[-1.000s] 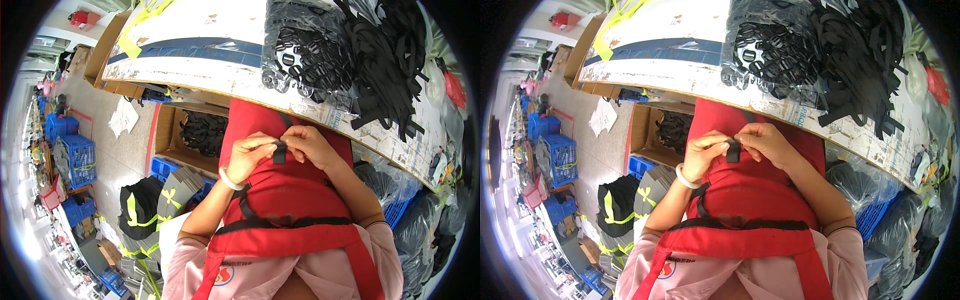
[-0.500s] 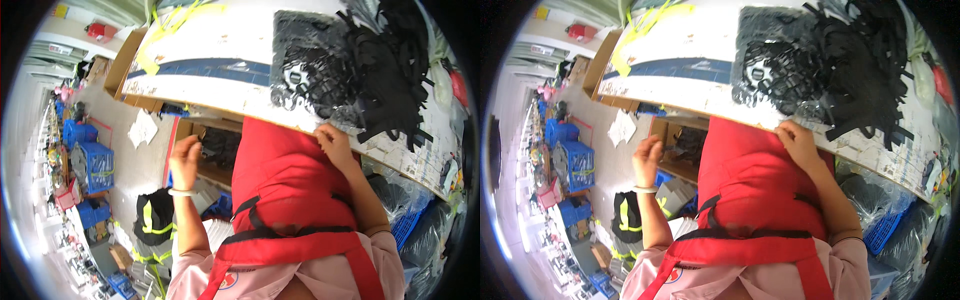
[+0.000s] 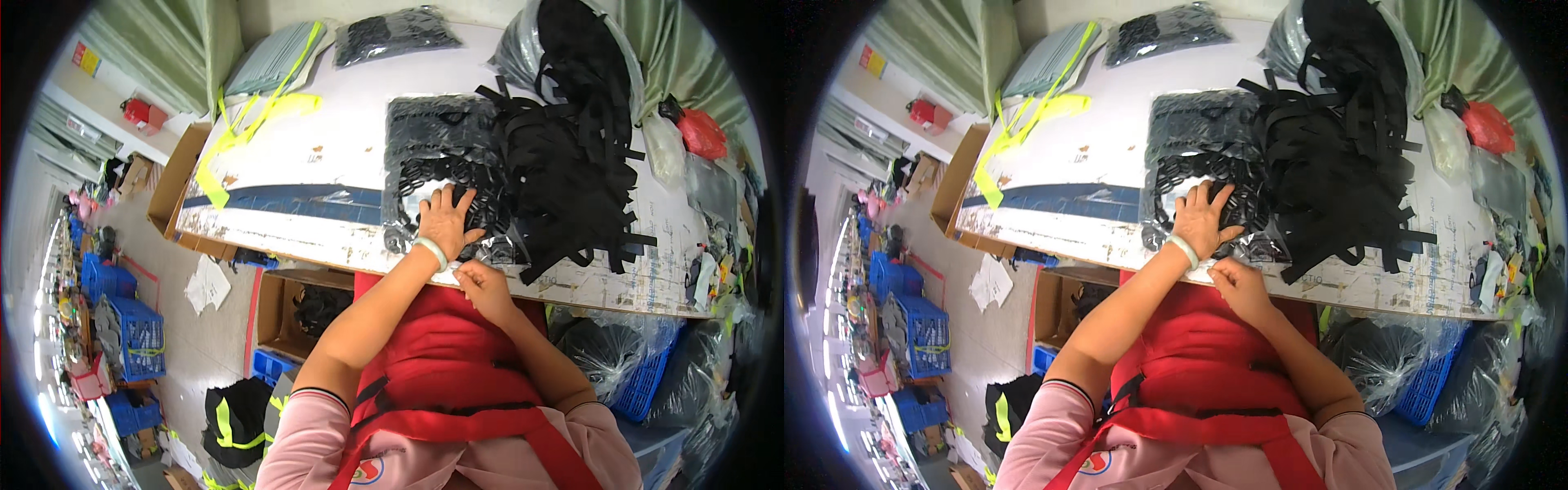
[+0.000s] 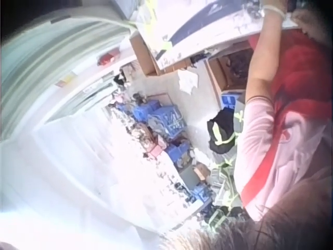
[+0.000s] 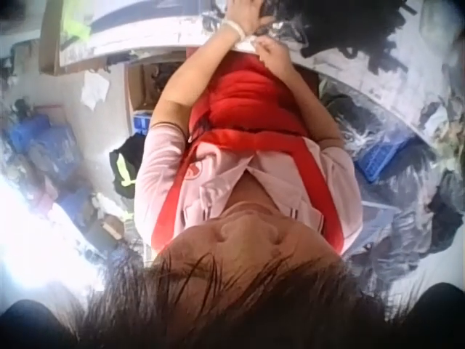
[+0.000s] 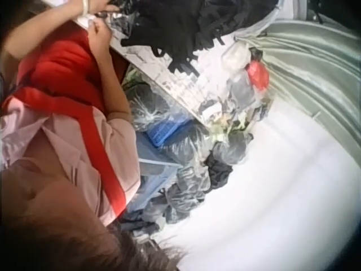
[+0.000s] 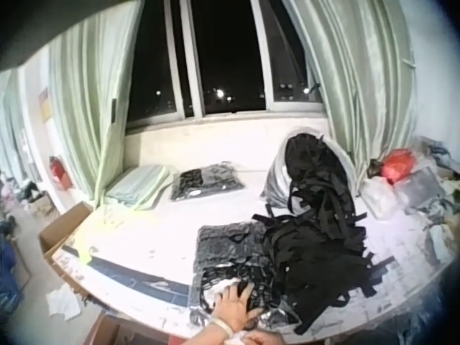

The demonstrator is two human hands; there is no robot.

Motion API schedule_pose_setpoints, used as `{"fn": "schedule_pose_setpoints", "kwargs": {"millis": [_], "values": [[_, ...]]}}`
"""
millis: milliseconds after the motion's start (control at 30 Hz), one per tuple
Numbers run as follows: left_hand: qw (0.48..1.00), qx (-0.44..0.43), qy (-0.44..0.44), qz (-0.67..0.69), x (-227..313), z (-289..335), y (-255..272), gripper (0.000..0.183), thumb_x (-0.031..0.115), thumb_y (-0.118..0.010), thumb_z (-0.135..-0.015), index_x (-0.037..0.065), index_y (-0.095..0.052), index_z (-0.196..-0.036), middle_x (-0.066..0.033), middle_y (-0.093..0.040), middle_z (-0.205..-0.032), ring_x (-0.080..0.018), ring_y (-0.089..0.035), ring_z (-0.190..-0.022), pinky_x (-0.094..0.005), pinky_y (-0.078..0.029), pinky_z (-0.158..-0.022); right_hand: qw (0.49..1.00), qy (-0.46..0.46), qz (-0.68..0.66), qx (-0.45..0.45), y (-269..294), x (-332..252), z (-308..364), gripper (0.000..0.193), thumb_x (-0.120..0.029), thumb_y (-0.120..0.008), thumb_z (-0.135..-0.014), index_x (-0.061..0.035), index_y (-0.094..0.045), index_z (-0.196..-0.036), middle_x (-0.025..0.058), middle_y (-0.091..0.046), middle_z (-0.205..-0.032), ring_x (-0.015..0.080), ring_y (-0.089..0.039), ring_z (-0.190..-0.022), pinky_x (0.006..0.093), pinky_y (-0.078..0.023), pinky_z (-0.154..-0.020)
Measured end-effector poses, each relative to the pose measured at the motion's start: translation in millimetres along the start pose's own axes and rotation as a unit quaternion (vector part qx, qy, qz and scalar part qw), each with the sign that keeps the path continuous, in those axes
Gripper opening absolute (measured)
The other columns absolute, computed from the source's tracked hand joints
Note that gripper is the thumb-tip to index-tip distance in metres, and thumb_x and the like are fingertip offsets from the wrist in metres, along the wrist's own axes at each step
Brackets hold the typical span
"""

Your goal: The recorder is threading plastic buckles onto black nylon straps at a factory workstation.

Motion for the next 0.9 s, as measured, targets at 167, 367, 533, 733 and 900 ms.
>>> {"fn": "schedule_pose_setpoints", "kwargs": {"millis": [167, 367, 533, 733, 900], "values": [[0.988, -0.022, 0.017, 0.152, -12.2, -12.6, -18.1, 0.036, 0.018, -0.068, -0.079, 0.010, -0.058, -0.113, -0.0186, -0.051, -0.110, -0.0369, -0.061, -0.088, -0.0416, -0.051, -0.078, 0.999, 0.052, -0.002, 0.010, 3.2, 1.5, -1.6, 0.008, -0.008, -0.064, -0.086, -0.0003, -0.062, -0.086, 0.0044, -0.059, -0.066, 0.0067, -0.051, -0.056, 0.0243, -0.042, -0.051], [0.803, -0.070, 0.334, 0.489, -70.4, -35.6, -29.8, 0.009, 0.011, -0.073, -0.075, 0.007, -0.068, -0.081, -0.0058, -0.065, -0.073, -0.0146, -0.059, -0.059, -0.0276, -0.046, -0.049, 0.996, 0.086, 0.013, 0.028, 4.8, -6.8, -0.7, 0.008, -0.008, -0.064, -0.086, -0.0010, -0.062, -0.086, 0.0053, -0.059, -0.067, 0.0089, -0.052, -0.055, 0.0257, -0.042, -0.052], [0.447, -0.100, 0.330, 0.825, -98.0, -23.2, -40.2, 0.012, 0.018, -0.063, -0.091, 0.007, -0.064, -0.096, -0.0078, -0.065, -0.085, -0.0135, -0.057, -0.056, -0.0203, -0.036, -0.037, 0.994, 0.105, 0.034, 0.027, 0.6, -11.3, 1.7, 0.008, -0.010, -0.064, -0.086, -0.0017, -0.062, -0.086, 0.0063, -0.059, -0.066, 0.0103, -0.053, -0.055, 0.0264, -0.042, -0.051], [0.285, -0.047, 0.370, 0.883, -69.0, -17.7, -28.3, 0.023, 0.026, -0.055, -0.095, 0.004, -0.061, -0.099, -0.0127, -0.064, -0.091, -0.0209, -0.062, -0.064, -0.0194, -0.038, -0.035, 0.990, 0.113, 0.065, 0.048, 5.1, -12.0, 4.5, 0.009, -0.009, -0.064, -0.086, -0.0012, -0.062, -0.084, 0.0067, -0.058, -0.065, 0.0112, -0.053, -0.051, 0.0275, -0.041, -0.050], [0.242, -0.069, 0.351, 0.902, -61.6, -0.3, -23.7, 0.017, 0.020, -0.056, -0.095, 0.003, -0.058, -0.095, -0.0073, -0.059, -0.084, -0.0104, -0.044, -0.051, -0.0182, -0.030, -0.032, 0.993, -0.051, -0.109, -0.011, -1.3, -3.4, 1.6, 0.009, -0.011, -0.060, -0.091, -0.0024, -0.061, -0.093, 0.0012, -0.057, -0.066, 0.0057, -0.052, -0.054, 0.0216, -0.039, -0.043]]}}
Point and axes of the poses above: each hand's wrist, its own z-axis away from the middle knuckle, its own y-axis out of the back of the hand, x = y × z, the point moved 4 cm from there along -z, towards the middle knuckle
